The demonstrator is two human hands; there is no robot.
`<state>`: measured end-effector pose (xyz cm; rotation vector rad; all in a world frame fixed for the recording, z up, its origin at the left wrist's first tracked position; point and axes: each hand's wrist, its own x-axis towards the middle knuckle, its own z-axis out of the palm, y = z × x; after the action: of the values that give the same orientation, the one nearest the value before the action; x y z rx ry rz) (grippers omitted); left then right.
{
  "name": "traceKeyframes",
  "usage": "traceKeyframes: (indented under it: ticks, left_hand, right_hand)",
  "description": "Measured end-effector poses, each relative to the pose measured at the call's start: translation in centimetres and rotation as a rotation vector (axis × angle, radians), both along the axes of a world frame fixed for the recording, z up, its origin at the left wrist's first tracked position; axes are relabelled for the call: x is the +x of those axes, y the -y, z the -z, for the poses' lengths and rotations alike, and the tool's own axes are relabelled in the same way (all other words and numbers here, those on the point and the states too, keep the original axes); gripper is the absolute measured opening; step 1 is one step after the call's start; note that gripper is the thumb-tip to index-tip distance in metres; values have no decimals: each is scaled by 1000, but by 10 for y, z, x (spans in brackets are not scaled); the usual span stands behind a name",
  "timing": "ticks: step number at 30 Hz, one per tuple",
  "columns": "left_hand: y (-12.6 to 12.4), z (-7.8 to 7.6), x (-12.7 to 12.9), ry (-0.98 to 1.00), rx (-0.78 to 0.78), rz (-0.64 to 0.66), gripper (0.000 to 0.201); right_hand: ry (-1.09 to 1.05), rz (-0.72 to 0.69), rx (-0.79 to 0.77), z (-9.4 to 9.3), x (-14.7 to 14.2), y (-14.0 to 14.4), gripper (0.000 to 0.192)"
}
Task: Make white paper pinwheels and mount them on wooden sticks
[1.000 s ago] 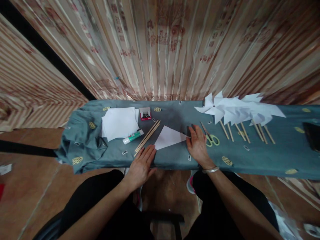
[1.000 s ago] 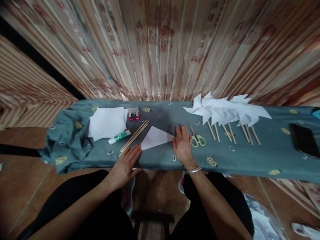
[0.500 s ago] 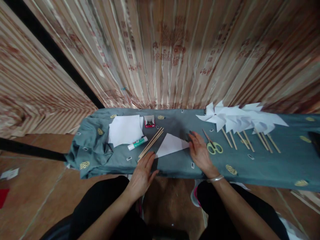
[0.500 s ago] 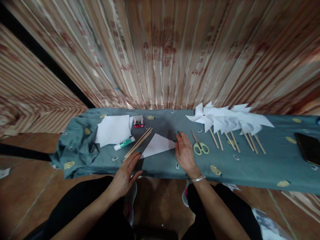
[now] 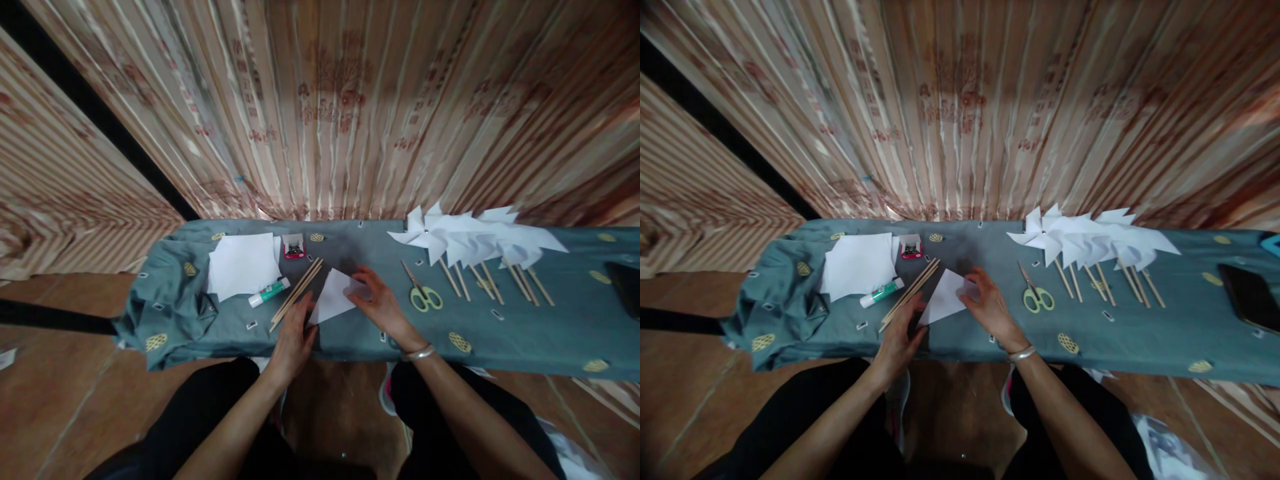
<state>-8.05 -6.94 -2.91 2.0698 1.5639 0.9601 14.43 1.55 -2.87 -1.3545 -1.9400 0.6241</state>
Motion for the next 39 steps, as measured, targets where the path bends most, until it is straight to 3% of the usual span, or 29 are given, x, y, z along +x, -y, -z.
traceKeyframes:
  ticks: [5,7,11,18,21,25,30,34,39]
  left_hand:
    - [-2,-6,11,109,-48,27,60]
    - [-3,-8,17,150,-56,35,59]
    - [-7,-13,23,133,-45,63,48]
    - [-18,-11,21,-7,4,91,40]
    - [-19,-14,23,71,-105,68,42]
    - [-21,-24,33,366,-373,101,46]
    - [-30,-31,47,733,-609,-48,66]
    - [-37,-34,50,806,-565,-168,77]
    - [-34,-29,53,809,-587,-151,84]
  right_hand:
    - [-58,-26,-51,-17,2,8,56]
    - [-80,-26,-50,-23,4,11,48]
    - [-118,-68,-43,-28,13,13,13]
    - [-236,-102,-48,-28,36,20,25]
    - [-242,-119,-43,-28,44,25,24]
    - [-212,-122,3,-29,51,30,20]
    - [-48,-121,102,-32,59,32,19]
    - [291,-119,279,-32,65,34,23]
    - [619,-63,414,-31,55,40,29]
